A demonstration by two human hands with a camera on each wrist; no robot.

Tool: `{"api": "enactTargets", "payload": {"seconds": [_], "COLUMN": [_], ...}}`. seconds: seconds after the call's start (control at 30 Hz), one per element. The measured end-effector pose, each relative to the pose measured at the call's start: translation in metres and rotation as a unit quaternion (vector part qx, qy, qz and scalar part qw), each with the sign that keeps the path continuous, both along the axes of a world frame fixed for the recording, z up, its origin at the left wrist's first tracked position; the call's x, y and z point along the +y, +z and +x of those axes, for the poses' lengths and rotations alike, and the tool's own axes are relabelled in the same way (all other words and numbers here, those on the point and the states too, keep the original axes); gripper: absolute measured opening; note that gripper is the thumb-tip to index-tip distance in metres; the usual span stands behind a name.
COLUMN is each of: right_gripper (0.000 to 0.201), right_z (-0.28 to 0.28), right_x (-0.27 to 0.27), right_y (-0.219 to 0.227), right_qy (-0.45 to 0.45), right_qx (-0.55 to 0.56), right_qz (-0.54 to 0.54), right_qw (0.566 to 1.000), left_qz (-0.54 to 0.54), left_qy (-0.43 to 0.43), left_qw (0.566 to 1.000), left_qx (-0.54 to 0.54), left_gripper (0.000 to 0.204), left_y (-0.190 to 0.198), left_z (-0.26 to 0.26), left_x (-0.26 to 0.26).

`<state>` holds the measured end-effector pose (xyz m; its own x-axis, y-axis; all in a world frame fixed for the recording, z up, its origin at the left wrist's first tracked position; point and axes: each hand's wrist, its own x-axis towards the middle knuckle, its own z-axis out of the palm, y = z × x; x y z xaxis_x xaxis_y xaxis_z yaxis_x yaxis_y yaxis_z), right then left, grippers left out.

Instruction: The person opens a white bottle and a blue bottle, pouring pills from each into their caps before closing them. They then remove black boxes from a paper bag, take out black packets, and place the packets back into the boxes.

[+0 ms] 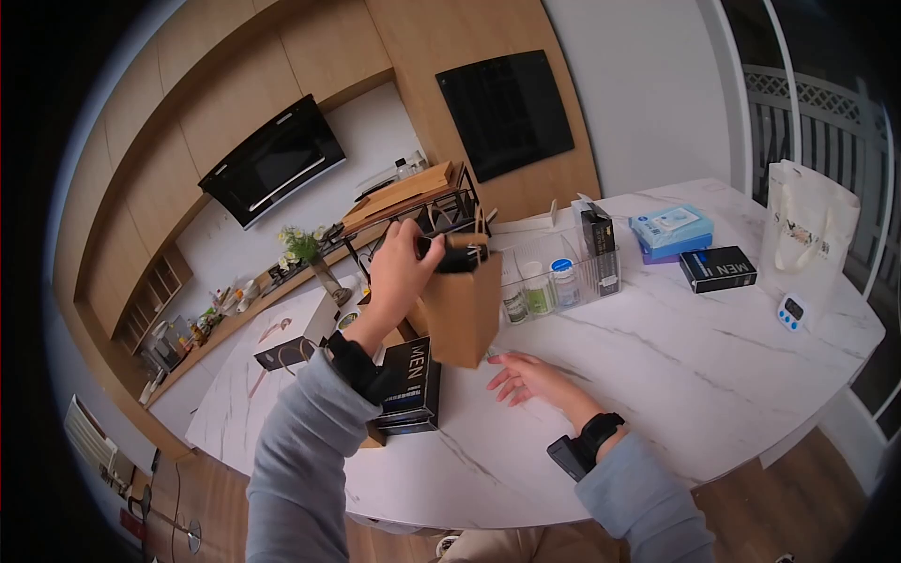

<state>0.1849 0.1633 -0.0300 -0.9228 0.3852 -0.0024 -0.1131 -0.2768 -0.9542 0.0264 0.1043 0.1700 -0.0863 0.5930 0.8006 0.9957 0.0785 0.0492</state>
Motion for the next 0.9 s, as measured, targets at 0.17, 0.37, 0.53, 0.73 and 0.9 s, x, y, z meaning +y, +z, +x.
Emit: {"api": "enactTargets", "payload": {"seconds": [0.17,0.37,0.53,0.73,0.9], "right_gripper": [0.055,0.054,0.053,0.05,0.045], "right_z": [0.002,0.0,0.003,0.001,0.003], "right_x": [-0.001,0.003,0.0,0.002,0.0], "right_y": [0.003,-0.005,-0.004,-0.006,-0.005], "right_qy": [0.095,0.016,-0.061,-0.05,-0.061], "right_qx": [0.046,0.028,0.034,0.024,0.022], "right_qz": [-0.069,-0.056,-0.059,-0.032,-0.035], "right_qw": [0.992,0.998,0.996,0.998,0.997], "left_qz": [-0.01,0.028,0.083,0.059,-0.132], "left_qy": [-0.034,-0.038,-0.013,-0.054,-0.007], "left_qw": [0.999,0.999,0.996,0.982,0.951], "left_qx": [-0.012,-0.003,0.003,-0.169,-0.279], "left_gripper": [0.031,0.03,0.03,0.036,0.037], "left_y": [0.001,0.013,0.039,0.072,0.089], "left_z": [0.026,0.016,-0.003,-0.046,-0.08], "left_x": [-0.01,-0.005,-0.017,-0.041,-0.072]}}
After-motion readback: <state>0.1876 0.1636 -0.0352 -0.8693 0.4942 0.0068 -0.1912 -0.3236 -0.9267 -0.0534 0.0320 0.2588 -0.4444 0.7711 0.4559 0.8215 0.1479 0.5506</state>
